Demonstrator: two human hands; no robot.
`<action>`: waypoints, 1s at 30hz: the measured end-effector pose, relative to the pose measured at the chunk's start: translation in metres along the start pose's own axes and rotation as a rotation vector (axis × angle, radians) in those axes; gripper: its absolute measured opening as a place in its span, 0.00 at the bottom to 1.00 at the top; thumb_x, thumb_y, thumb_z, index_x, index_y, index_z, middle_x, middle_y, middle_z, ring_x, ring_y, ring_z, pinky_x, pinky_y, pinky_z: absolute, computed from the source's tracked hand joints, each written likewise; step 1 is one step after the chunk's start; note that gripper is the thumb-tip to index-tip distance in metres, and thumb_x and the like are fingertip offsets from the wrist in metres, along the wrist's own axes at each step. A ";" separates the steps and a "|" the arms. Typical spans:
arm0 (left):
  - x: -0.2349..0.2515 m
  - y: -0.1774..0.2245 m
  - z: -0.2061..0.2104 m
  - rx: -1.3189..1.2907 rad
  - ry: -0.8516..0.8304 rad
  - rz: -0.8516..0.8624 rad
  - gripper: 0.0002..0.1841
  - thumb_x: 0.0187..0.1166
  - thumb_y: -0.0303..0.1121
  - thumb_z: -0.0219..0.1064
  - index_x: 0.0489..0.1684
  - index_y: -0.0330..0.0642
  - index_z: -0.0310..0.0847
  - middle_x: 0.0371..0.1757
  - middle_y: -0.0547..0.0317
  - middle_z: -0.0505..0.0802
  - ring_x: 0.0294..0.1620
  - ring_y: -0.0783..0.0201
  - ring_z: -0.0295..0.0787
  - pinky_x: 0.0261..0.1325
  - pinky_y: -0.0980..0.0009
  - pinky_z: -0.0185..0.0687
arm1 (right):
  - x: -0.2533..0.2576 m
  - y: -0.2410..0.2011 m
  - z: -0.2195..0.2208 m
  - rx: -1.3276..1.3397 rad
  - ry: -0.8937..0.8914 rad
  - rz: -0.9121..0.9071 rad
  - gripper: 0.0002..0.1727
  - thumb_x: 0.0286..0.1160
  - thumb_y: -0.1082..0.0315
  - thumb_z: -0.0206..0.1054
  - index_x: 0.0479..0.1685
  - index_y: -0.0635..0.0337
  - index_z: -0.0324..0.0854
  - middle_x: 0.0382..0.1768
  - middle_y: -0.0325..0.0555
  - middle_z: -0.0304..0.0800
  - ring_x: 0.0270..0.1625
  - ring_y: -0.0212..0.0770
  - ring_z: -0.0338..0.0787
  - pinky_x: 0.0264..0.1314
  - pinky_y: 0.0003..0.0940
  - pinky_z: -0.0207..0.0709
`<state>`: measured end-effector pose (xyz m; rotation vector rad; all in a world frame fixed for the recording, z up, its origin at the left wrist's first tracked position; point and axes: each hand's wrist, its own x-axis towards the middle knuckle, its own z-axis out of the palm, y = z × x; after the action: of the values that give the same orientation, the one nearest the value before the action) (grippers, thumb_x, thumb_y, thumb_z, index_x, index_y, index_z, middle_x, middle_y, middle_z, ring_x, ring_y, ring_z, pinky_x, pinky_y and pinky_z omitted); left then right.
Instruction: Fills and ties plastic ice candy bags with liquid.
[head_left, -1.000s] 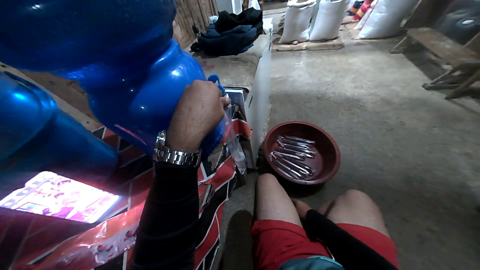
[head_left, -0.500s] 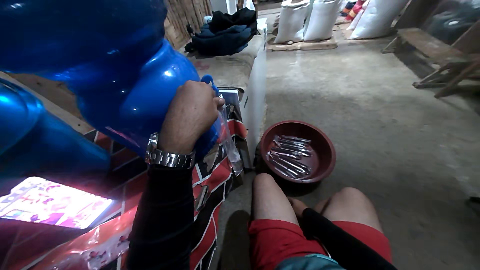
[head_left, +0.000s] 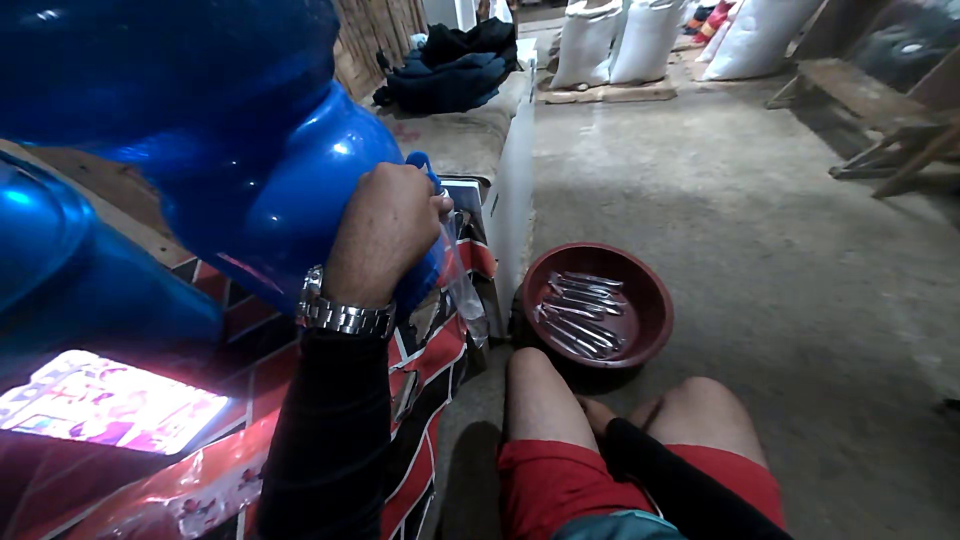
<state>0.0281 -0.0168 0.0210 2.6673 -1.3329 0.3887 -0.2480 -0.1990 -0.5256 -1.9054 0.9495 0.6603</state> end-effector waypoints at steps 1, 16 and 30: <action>0.000 -0.001 0.000 0.001 0.002 0.004 0.22 0.87 0.46 0.64 0.22 0.41 0.85 0.31 0.48 0.89 0.40 0.46 0.89 0.43 0.42 0.82 | 0.000 -0.001 0.000 0.004 -0.004 0.001 0.28 0.80 0.52 0.67 0.75 0.57 0.81 0.68 0.60 0.88 0.72 0.58 0.86 0.79 0.63 0.73; 0.000 0.000 -0.001 0.008 -0.006 -0.003 0.23 0.86 0.46 0.64 0.20 0.41 0.81 0.29 0.47 0.87 0.37 0.46 0.88 0.39 0.43 0.81 | -0.048 -0.036 -0.016 0.011 -0.019 0.041 0.26 0.82 0.56 0.66 0.76 0.57 0.79 0.69 0.58 0.87 0.74 0.56 0.84 0.80 0.59 0.72; 0.000 0.002 -0.001 0.011 -0.001 -0.011 0.22 0.86 0.46 0.65 0.21 0.41 0.83 0.30 0.48 0.88 0.40 0.47 0.89 0.42 0.44 0.81 | -0.053 -0.042 -0.019 -0.004 -0.025 0.056 0.25 0.85 0.58 0.63 0.77 0.61 0.79 0.72 0.62 0.84 0.77 0.60 0.81 0.83 0.60 0.68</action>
<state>0.0262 -0.0174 0.0219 2.6833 -1.3193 0.3951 -0.2425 -0.1836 -0.4573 -1.8758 0.9898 0.7173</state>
